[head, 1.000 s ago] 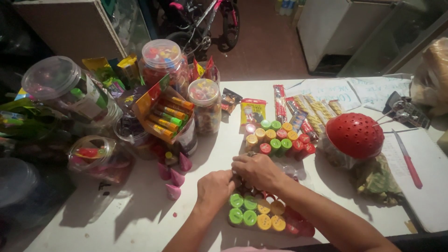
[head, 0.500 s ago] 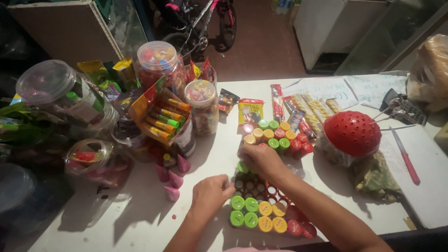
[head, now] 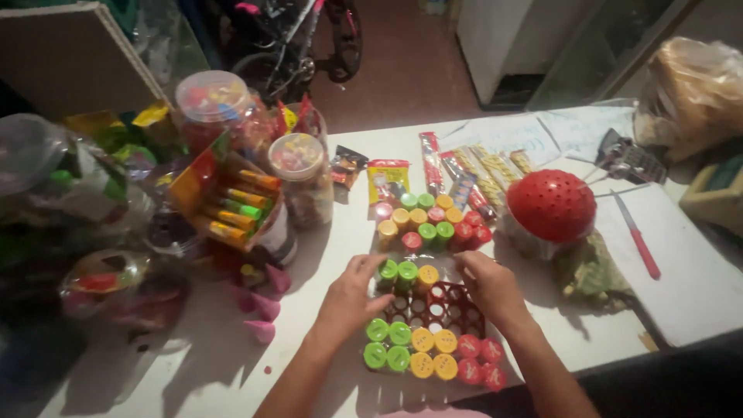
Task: Arranging small colorful cylindrical containers into a red plastic grid tray on a table.
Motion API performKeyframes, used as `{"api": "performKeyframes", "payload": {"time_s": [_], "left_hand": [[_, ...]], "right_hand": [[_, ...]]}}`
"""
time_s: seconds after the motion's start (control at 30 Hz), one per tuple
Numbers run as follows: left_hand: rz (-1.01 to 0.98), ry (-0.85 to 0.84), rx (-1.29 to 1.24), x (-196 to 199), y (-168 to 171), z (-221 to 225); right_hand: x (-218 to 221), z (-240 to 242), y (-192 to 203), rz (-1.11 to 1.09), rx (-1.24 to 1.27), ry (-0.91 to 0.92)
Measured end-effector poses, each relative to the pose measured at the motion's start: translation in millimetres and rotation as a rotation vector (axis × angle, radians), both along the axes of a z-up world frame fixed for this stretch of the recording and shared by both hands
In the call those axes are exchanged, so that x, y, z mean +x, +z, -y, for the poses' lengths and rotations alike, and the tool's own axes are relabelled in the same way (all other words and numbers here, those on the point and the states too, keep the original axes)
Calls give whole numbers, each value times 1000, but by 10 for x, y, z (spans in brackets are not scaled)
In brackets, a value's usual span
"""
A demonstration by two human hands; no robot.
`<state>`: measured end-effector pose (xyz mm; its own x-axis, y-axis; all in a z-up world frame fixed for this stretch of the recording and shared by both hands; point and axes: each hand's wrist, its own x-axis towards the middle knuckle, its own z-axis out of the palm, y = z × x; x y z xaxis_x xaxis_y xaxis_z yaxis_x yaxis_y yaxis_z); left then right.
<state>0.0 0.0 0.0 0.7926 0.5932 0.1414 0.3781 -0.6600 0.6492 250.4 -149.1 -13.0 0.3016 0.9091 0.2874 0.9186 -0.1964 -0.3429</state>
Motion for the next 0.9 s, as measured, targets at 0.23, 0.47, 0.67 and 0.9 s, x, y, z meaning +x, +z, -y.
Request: {"api": "performKeyframes", "payload": {"time_s": [0.23, 0.47, 0.67, 0.9], "left_hand": [[-111, 193, -428, -27, -355, -97], [-413, 216, -589, -1, -60, 19], [-164, 295, -938, 8, -87, 40], [142, 478, -959, -4, -211, 99]], "right_hand": [[140, 329, -206, -545, 49, -216], [-42, 263, -39, -621, 51, -377], [-130, 251, 26, -622, 229, -183], [-287, 151, 108, -637, 123, -224]]}}
